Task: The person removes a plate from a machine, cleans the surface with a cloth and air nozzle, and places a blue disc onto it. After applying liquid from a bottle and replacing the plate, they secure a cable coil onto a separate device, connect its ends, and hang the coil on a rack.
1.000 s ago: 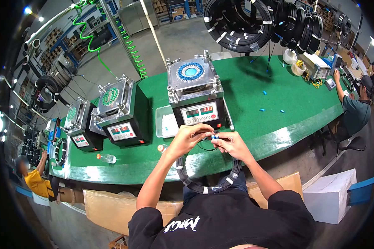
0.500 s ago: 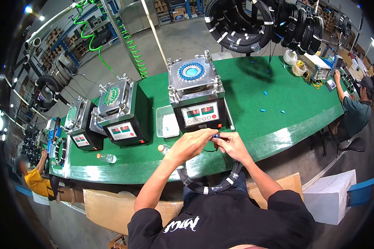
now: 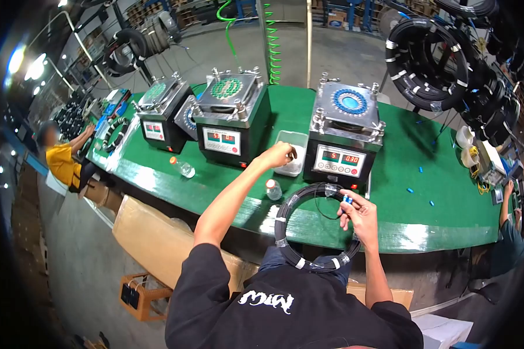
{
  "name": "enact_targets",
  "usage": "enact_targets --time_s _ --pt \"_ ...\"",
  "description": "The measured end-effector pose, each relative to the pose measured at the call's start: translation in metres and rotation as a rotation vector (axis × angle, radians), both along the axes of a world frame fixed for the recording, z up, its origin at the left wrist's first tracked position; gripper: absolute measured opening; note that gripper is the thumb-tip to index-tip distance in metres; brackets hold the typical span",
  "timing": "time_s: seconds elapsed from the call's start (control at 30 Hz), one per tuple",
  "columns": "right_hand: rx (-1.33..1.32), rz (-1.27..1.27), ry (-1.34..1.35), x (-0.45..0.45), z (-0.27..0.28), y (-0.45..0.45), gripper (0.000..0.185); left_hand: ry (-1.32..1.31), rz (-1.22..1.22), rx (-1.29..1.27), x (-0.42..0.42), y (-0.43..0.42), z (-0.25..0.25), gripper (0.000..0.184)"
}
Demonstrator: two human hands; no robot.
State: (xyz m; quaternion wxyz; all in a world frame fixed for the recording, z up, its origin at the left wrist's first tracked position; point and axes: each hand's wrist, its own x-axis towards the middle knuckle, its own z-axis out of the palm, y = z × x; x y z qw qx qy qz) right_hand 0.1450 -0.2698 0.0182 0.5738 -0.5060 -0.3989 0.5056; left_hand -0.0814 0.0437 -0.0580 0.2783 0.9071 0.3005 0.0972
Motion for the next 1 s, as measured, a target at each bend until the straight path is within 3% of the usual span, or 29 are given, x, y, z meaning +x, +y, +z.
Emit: enact_targets --time_s 0.13,0.33,0.47,0.63,0.73,0.83,0.9,1.0 --pt "0.007 -0.031 -0.004 0.001 0.0 -0.003 0.037 0.174 0.129 0.027 0.015 0.011 -0.044 0.023" --pt "-0.001 -0.05 -0.018 0.011 -0.004 -0.011 0.026 0.165 0.132 0.047 0.019 0.024 -0.058 0.016" --pt "-0.014 -0.052 -0.025 0.013 -0.007 -0.012 0.026 0.06 0.047 -0.022 0.015 0.03 -0.062 0.021" --pt "-0.006 -0.038 -0.019 0.009 -0.006 -0.007 0.026 -0.078 0.096 -0.193 0.009 0.022 -0.046 0.022" --pt "-0.007 -0.053 0.017 0.01 -0.012 -0.006 0.025 -0.235 0.175 -0.274 0.007 0.006 -0.025 0.015" --pt "-0.01 -0.053 -0.011 0.013 -0.01 -0.007 0.019 -0.393 0.178 -0.182 0.0 -0.017 0.005 0.014" --pt "-0.028 -0.075 -0.006 0.012 -0.004 -0.007 0.015 -0.62 0.161 -0.309 -0.003 -0.024 0.004 0.008" --pt "-0.03 -0.084 -0.017 0.015 -0.003 -0.005 0.017 -0.763 0.152 -0.403 0.007 -0.065 0.05 0.016"
